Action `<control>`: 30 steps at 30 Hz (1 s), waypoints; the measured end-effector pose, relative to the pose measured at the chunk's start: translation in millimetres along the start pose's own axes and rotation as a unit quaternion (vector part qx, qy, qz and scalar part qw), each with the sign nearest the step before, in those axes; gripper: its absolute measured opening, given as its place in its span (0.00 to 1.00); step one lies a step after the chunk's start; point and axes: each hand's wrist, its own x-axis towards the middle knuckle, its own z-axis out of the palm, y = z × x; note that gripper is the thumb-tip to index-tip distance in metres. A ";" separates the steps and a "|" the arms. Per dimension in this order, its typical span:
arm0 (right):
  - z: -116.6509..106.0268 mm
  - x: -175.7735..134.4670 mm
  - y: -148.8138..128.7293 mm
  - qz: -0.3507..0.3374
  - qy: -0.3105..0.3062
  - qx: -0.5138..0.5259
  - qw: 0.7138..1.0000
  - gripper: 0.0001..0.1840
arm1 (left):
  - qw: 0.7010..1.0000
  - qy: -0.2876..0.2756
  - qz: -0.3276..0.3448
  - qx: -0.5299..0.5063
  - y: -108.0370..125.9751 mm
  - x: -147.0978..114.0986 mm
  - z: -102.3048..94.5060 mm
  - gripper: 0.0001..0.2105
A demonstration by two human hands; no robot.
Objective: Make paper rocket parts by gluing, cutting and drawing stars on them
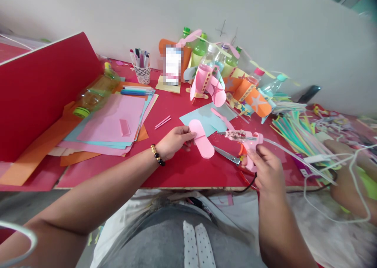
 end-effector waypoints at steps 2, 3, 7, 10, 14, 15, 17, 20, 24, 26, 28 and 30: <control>-6.5 5.4 5.4 0.024 -0.007 -0.001 1.000 0.12 | 1.000 -0.005 0.003 -0.004 -0.4 0.1 -0.1 0.09; -9.4 7.4 8.5 0.031 -0.008 -0.011 0.999 0.12 | 1.000 -0.007 0.003 -0.006 -0.7 0.2 -0.2 0.09; -15.2 10.4 23.4 0.049 -0.006 -0.077 0.996 0.15 | 1.000 -0.016 -0.002 -0.013 -2.2 0.9 -1.0 0.08; -13.7 10.5 35.5 0.076 -0.023 -0.156 0.985 0.22 | 0.999 -0.027 -0.005 -0.020 -3.1 1.5 -1.9 0.08; -9.6 12.8 47.2 0.050 -0.031 -0.273 0.960 0.29 | 0.999 -0.036 -0.014 -0.031 -3.0 1.5 -2.1 0.09; -9.1 14.0 48.8 0.035 -0.025 -0.301 0.953 0.30 | 0.999 -0.036 -0.016 -0.034 -2.8 1.4 -2.0 0.09; -8.9 16.7 50.5 0.011 -0.013 -0.354 0.935 0.31 | 0.998 -0.038 -0.019 -0.039 -2.5 1.2 -1.9 0.08; -10.0 19.7 49.0 -0.016 -0.014 -0.403 0.915 0.28 | 0.997 -0.041 -0.030 -0.052 -2.3 1.1 -2.3 0.08; -6.3 17.1 34.7 -0.109 -0.002 -0.395 0.912 0.20 | 0.993 -0.063 -0.049 -0.085 -2.0 0.5 -3.4 0.11; 2.6 11.8 21.1 -0.159 0.011 -0.349 0.923 0.16 | 0.990 -0.090 -0.049 -0.094 -1.4 -0.8 -3.4 0.12; 17.2 5.0 6.3 -0.174 -0.017 -0.259 0.950 0.11 | 0.987 -0.116 -0.044 -0.097 -0.4 -2.7 -2.7 0.12; 35.4 -1.0 -5.5 -0.159 -0.080 -0.148 0.973 0.09 | 0.984 -0.142 -0.041 -0.097 0.5 -4.6 -1.4 0.12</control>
